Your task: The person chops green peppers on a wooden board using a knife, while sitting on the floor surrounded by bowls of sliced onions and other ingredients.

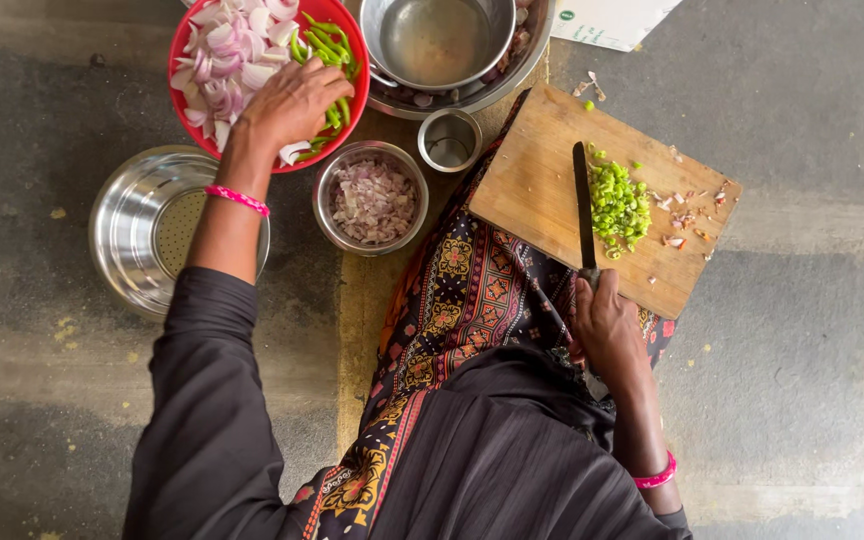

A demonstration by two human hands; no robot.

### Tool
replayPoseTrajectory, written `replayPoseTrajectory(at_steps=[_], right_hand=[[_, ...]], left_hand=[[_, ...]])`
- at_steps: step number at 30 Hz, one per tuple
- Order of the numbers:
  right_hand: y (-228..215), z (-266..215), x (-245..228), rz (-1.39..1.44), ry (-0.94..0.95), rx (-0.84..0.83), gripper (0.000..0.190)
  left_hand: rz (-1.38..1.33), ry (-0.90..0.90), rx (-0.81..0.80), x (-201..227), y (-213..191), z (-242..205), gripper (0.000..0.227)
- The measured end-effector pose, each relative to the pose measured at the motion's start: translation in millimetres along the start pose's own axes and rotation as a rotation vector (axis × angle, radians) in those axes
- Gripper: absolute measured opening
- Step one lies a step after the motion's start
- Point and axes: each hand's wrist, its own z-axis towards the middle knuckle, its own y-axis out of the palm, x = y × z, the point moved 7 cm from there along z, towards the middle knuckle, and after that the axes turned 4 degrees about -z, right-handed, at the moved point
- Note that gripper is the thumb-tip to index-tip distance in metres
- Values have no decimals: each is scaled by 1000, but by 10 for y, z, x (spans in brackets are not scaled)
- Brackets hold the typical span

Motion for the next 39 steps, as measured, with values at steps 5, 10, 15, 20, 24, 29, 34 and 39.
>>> replayPoseTrajectory(at_steps=[5,10,15,20,24,29,34,39], right_hand=[[10,-1,67,-17,54,-12,31],[70,-6,67,129,-80,7,25],[14,22,126,75,-174,101,24],[291,98,200,-317,-598,261,18],[414,219,447,-430,-459,223,24],[55,78,368,-452,-507,313,18],[-128,-22,381,220,24,1,30],[-261,-83,226,205,-18,55,30]], left_hand=[[48,56,28,-14,-41,-31,37],[-13,84,172,132,-311,-151,24],[-93,26,258,336,-627,-172,18],[-333,85,448,1219,-854,210,25],[-473,112,322,2154,-641,603,23],[-508,131,10,2893,-178,998,21],[-496,214,179,3037,-248,1032,30],[-623,168,135,2937,-266,1056,34]])
